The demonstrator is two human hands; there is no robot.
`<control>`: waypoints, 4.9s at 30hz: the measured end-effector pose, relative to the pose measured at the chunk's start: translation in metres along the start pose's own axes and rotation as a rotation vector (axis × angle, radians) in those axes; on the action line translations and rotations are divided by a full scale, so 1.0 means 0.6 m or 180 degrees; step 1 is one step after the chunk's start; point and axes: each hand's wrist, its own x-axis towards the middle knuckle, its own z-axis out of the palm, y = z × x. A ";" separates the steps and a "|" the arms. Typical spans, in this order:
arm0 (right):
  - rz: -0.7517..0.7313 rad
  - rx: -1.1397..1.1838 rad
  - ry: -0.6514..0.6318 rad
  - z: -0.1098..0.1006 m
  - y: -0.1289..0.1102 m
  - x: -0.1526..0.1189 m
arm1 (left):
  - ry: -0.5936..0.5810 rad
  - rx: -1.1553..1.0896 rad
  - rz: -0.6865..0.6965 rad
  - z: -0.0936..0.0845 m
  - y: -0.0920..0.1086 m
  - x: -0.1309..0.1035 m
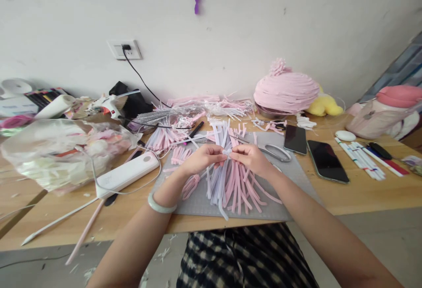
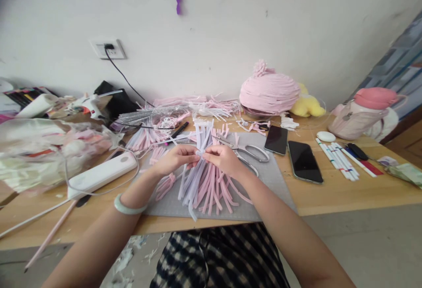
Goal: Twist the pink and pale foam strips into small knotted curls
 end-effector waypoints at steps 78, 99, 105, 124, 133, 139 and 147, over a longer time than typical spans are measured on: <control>0.0066 0.0603 0.0466 0.016 0.005 0.005 | 0.1093 0.0019 0.0387 0.025 -0.007 0.009; 0.0089 0.1083 0.1116 0.023 0.024 0.013 | 0.1120 -0.1197 -0.0149 0.037 -0.018 0.019; 0.0041 0.1017 0.0932 0.020 0.019 0.013 | 0.1110 -0.1091 -0.0057 0.042 -0.012 0.018; 0.0215 0.1076 0.0758 0.021 0.016 0.012 | 0.1550 -0.0625 0.0359 0.054 -0.033 0.025; -0.0117 0.1415 0.0499 0.023 0.014 0.011 | 0.1403 -0.2137 0.0577 0.065 -0.018 0.017; -0.0245 0.1450 0.0345 0.015 0.013 0.012 | 0.1365 -0.2199 0.0617 0.068 -0.007 0.012; -0.0049 0.1382 0.0564 0.022 0.007 0.010 | 0.2000 -0.1036 0.0741 0.074 -0.021 0.021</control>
